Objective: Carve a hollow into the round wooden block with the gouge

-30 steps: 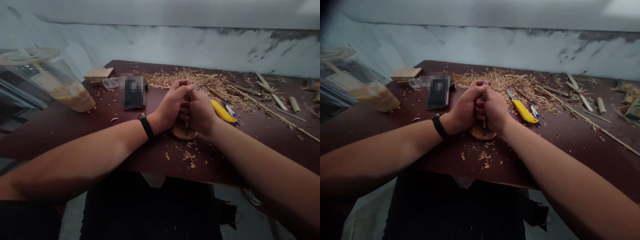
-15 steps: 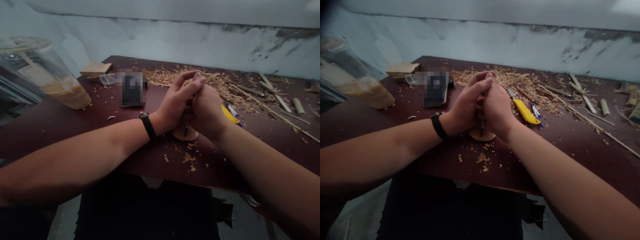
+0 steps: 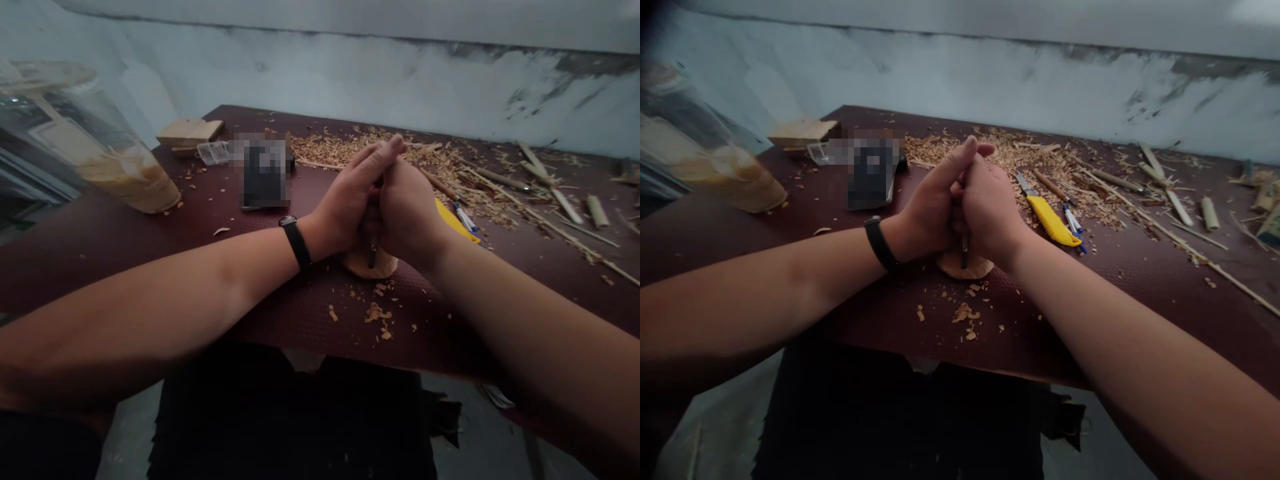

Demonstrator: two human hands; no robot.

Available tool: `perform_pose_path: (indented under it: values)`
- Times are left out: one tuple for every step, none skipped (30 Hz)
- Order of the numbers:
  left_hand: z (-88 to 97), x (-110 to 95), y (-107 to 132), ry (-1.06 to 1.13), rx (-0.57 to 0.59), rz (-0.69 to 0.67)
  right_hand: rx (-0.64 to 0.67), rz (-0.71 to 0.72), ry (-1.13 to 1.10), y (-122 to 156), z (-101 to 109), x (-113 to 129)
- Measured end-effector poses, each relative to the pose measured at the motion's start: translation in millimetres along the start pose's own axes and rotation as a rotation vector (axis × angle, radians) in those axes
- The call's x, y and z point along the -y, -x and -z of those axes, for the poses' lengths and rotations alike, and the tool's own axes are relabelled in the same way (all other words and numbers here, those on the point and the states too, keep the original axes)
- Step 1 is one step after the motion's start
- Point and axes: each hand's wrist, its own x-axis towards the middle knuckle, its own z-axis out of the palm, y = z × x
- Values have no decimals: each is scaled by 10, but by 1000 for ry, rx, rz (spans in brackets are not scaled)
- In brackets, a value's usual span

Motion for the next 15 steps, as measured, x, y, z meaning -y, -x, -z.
perform_pose_path:
  values:
    - [1, -1, 1, 3, -17, 1, 16, -20, -2, 2, -5, 7]
    - [2, -1, 4, 6, -22, -7, 32, -37, 0, 5, -8, 14]
    - [2, 1, 9, 9, -14, -27, 44, -45, 3, 8, -10, 19]
    - [0, 3, 18, 10, 0, -57, 52, -40, 8, 10, -10, 19]
    - [-3, 4, 29, 11, 18, -87, 58, -25, 15, 11, -8, 14]
    - [-7, 6, 41, 12, 34, -115, 64, -5, 22, 9, -3, 2]
    - [-12, 7, 52, 14, 40, -139, 70, 17, 30, 5, 4, -15]
    - [-17, 7, 62, 18, 29, -163, 71, 37, 38, -2, 11, -36]
    - [-22, 8, 69, 20, 13, -183, 72, 52, 47, -10, 18, -59]
    - [-26, 9, 71, 22, -6, -201, 71, 64, 56, -18, 24, -83]
    - [-29, 13, 70, 22, -23, -215, 67, 80, 62, -24, 29, -105]
    - [-32, 17, 66, 19, -40, -221, 67, 96, 66, -29, 32, -126]
    - [-34, 23, 60, 14, -51, -217, 62, 105, 67, -32, 33, -143]
    - [-35, 30, 53, 7, -61, -208, 59, 108, 70, -32, 33, -157]
    - [-35, 35, 47, 9, -78, -184, 58, 110, 70, -30, 32, -168]
